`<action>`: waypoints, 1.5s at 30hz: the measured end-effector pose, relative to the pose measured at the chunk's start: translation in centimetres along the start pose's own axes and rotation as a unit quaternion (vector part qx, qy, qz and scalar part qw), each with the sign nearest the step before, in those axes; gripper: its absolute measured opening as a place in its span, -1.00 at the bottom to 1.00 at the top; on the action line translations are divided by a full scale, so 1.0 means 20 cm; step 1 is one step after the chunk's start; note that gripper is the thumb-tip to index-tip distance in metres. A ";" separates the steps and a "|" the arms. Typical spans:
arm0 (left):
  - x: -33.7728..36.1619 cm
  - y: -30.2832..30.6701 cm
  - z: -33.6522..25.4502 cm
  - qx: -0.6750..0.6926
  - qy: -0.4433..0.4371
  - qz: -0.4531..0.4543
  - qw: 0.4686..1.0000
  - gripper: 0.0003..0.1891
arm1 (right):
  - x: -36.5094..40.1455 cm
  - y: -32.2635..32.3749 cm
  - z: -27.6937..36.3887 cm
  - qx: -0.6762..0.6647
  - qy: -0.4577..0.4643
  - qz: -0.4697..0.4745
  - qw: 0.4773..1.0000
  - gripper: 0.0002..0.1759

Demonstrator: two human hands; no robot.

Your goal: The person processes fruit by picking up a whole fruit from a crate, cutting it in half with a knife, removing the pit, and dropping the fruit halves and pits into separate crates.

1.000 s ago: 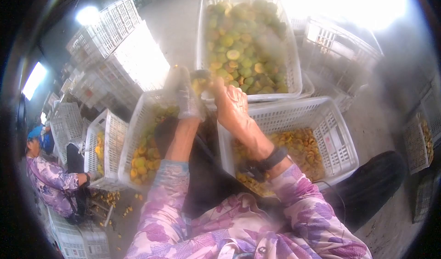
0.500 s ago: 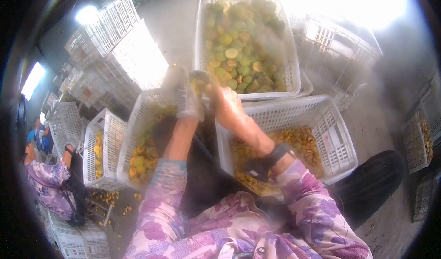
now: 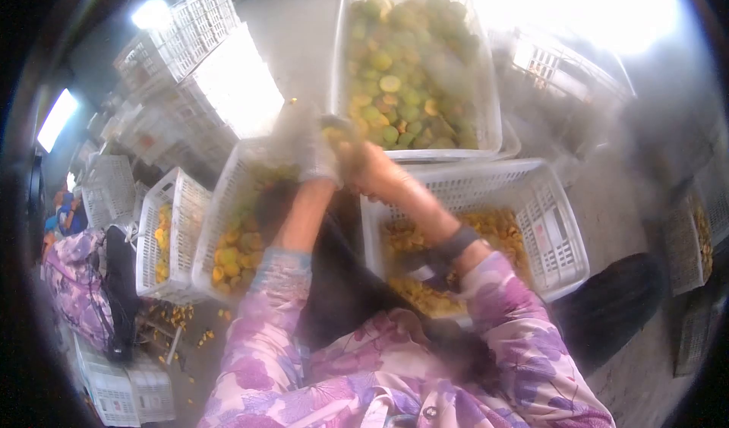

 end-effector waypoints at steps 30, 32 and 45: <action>0.24 -0.29 0.42 0.069 0.230 0.189 0.952 -0.52 | 0.24 0.12 -0.37 -0.076 0.246 0.124 0.958 -0.77; 0.14 -0.13 0.43 -0.075 0.227 0.058 0.969 -0.42 | 0.27 0.17 -0.43 0.238 0.292 0.123 0.918 -0.52; 0.05 -0.04 -0.32 -0.612 -0.242 -0.017 0.753 -0.62 | -0.40 0.71 -0.69 0.512 0.027 -0.073 0.856 -0.72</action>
Point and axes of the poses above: each hand's wrist, its own x-axis away from the middle knuckle, its own y-axis out of the back of the hand, z = x × y, the point moved 9 cm from there along -x, towards the middle knuckle, and after that the axes turned 6 degrees about y, right-handed, at the moved point
